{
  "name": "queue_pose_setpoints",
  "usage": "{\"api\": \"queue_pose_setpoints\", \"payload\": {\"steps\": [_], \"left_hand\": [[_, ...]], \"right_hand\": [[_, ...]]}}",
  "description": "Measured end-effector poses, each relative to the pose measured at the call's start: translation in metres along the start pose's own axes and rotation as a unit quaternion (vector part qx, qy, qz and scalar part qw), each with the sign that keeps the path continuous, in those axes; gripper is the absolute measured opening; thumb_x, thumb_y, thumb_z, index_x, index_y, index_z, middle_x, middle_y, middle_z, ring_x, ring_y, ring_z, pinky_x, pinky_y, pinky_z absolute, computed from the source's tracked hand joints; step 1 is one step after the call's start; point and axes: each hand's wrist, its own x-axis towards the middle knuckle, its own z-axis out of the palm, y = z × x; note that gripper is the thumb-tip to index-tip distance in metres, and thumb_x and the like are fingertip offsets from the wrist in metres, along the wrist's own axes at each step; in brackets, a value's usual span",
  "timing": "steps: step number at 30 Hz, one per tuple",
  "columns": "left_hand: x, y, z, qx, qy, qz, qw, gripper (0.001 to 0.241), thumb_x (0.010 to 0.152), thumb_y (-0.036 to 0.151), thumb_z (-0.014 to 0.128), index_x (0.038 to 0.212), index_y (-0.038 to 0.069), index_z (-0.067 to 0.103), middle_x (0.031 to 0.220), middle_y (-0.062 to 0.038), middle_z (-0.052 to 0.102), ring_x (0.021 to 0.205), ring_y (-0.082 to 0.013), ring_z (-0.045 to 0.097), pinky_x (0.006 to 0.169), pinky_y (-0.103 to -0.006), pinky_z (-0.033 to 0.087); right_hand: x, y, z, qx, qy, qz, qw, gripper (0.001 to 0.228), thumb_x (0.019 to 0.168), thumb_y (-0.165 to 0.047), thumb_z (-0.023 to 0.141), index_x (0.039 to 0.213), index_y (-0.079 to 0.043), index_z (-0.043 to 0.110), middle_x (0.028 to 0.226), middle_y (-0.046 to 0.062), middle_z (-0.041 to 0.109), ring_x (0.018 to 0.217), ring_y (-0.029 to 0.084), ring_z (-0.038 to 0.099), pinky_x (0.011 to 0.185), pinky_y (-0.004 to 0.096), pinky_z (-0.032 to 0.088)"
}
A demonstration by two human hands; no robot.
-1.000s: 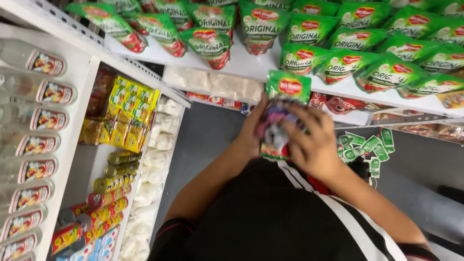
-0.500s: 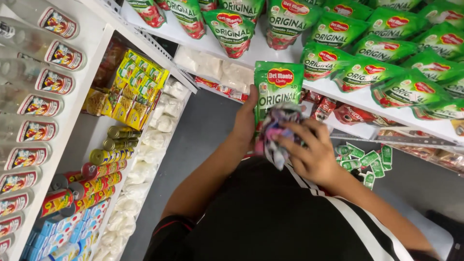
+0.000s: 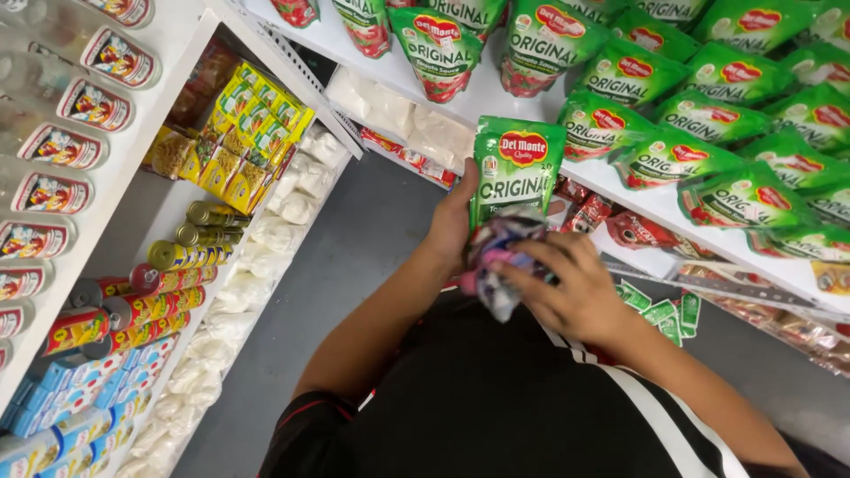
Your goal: Cleaning and wiping down condiment pouches on a grocery store shelf.
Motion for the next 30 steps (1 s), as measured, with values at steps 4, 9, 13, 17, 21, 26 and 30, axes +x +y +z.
{"api": "queue_pose_setpoints", "payload": {"steps": [4, 9, 13, 17, 21, 26, 30], "left_hand": [[-0.005, -0.025, -0.005, -0.020, -0.007, 0.022, 1.000, 0.064, 0.103, 0.057, 0.055, 0.130, 0.000, 0.063, 0.116, -0.023, 0.072, 0.104, -0.0340, 0.073, 0.096, -0.0526, 0.057], [-0.009, -0.019, 0.027, -0.066, -0.028, 0.024, 0.997, 0.057, 0.105, 0.054, 0.052, 0.122, 0.001, 0.066, 0.090, -0.017, 0.075, 0.079, -0.0216, 0.076, 0.072, -0.0320, 0.063], [-0.004, -0.022, -0.009, -0.003, -0.008, 0.034, 0.999, 0.065, 0.101, 0.062, 0.054, 0.121, 0.002, 0.067, 0.105, -0.018, 0.075, 0.092, -0.0287, 0.075, 0.089, -0.0436, 0.060], [-0.015, -0.033, 0.021, 0.018, -0.047, 0.020, 0.999, 0.073, 0.104, 0.067, 0.045, 0.123, -0.001, 0.065, 0.102, -0.022, 0.074, 0.091, -0.0316, 0.075, 0.091, -0.0466, 0.059], [-0.014, -0.034, 0.035, -0.006, -0.015, 0.051, 0.999, 0.062, 0.100, 0.061, 0.057, 0.108, 0.001, 0.071, 0.089, -0.013, 0.075, 0.080, -0.0202, 0.075, 0.075, -0.0328, 0.061], [-0.019, -0.049, 0.030, -0.019, -0.014, 0.083, 0.996, 0.055, 0.107, 0.050, 0.055, 0.122, -0.002, 0.065, 0.113, -0.019, 0.073, 0.102, -0.0289, 0.073, 0.096, -0.0461, 0.057], [-0.009, -0.071, 0.005, 0.036, -0.049, 0.048, 0.997, 0.063, 0.107, 0.062, 0.046, 0.128, 0.005, 0.062, 0.116, -0.015, 0.072, 0.106, -0.0262, 0.072, 0.101, -0.0495, 0.053]], "right_hand": [[0.008, 0.027, -0.010, 0.032, 0.030, 0.071, 0.997, 0.038, 0.095, -0.017, 0.065, 0.130, -0.004, 0.071, 0.125, 0.025, 0.065, 0.104, 0.047, 0.061, 0.090, 0.057, 0.050], [0.031, 0.011, -0.006, 0.040, 0.024, 0.069, 0.997, 0.037, 0.087, -0.012, 0.075, 0.123, -0.008, 0.069, 0.142, 0.032, 0.053, 0.118, 0.054, 0.058, 0.097, 0.058, 0.047], [0.036, 0.001, -0.019, 0.074, -0.021, 0.127, 0.989, 0.051, 0.082, -0.018, 0.078, 0.131, -0.015, 0.065, 0.145, 0.035, 0.051, 0.117, 0.058, 0.058, 0.098, 0.061, 0.048], [0.025, 0.018, -0.019, 0.061, 0.014, 0.205, 0.977, 0.055, 0.077, -0.012, 0.082, 0.129, -0.003, 0.068, 0.133, 0.024, 0.059, 0.119, 0.046, 0.062, 0.105, 0.052, 0.049], [0.012, 0.007, -0.013, -0.006, 0.007, 0.088, 0.996, 0.043, 0.084, -0.022, 0.079, 0.125, -0.013, 0.074, 0.128, 0.016, 0.063, 0.115, 0.041, 0.056, 0.104, 0.053, 0.044], [-0.023, 0.033, -0.009, 0.025, 0.043, 0.003, 0.999, 0.031, 0.094, -0.019, 0.068, 0.125, -0.016, 0.070, 0.131, 0.022, 0.064, 0.114, 0.051, 0.053, 0.098, 0.062, 0.044], [0.000, 0.048, -0.015, -0.009, 0.127, 0.035, 0.991, 0.036, 0.085, 0.008, 0.077, 0.120, -0.003, 0.076, 0.123, 0.032, 0.064, 0.102, 0.053, 0.061, 0.090, 0.060, 0.050]]}}
